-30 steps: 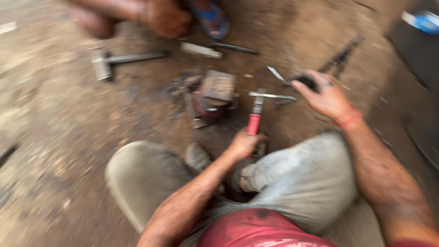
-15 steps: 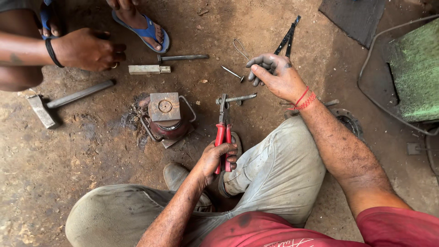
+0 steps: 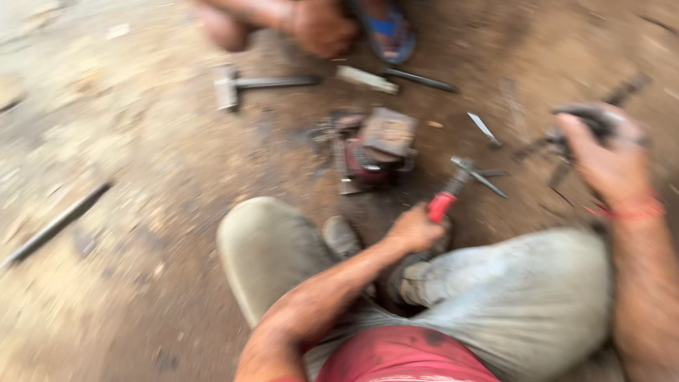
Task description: The person sits on the ground and uses pliers and a hammer to adjust and strike a bolt on a red mechanical device. Another person assists by holding the device steady. The person repeatedly tightens and hits the bolt while the device remains on the floor.
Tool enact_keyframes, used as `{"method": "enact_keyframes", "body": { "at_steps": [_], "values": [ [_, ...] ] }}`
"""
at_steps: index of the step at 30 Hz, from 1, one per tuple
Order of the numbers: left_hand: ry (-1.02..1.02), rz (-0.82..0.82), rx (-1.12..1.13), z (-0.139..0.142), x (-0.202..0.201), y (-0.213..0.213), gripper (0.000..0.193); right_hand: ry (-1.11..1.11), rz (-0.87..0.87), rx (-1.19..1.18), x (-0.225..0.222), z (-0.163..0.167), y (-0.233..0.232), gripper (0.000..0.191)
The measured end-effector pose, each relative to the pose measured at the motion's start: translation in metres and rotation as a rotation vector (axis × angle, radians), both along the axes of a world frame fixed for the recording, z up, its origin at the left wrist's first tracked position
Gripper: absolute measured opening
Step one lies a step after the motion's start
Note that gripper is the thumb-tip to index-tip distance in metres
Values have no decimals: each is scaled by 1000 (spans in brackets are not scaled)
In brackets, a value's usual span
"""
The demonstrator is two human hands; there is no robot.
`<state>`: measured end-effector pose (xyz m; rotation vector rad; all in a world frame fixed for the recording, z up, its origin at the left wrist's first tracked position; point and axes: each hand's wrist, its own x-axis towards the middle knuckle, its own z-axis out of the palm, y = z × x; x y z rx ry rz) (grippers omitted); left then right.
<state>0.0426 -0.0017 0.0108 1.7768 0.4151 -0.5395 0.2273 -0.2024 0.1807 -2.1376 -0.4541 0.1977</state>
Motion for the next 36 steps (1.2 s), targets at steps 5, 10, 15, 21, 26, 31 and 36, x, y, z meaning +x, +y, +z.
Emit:
{"method": "enact_keyframes", "body": {
  "at_steps": [5, 10, 15, 21, 26, 31, 36],
  "values": [
    [49, -99, 71, -15, 15, -1, 68, 1, 9, 84, 6, -21, -2, 14],
    [80, -208, 169, -21, 20, -3, 71, -197, 154, -38, -24, -4, 30, 16],
    [20, -165, 258, -27, 14, -4, 70, -516, 446, -184, -63, 13, 87, 23],
    [-111, -15, 167, -12, 6, -1, 66, -185, 244, -549, -56, 17, 70, 31],
    [-100, 73, 108, 20, 9, 9, 65, 339, 274, -1023, -50, -25, 51, 56],
    [-301, 127, 117, 41, 11, -3, 63, 609, 295, -258, -53, -76, 57, 61],
    [-486, 132, 132, 54, 0, -2, 71, 680, -116, 35, -70, -95, 72, 50]
  ]
}}
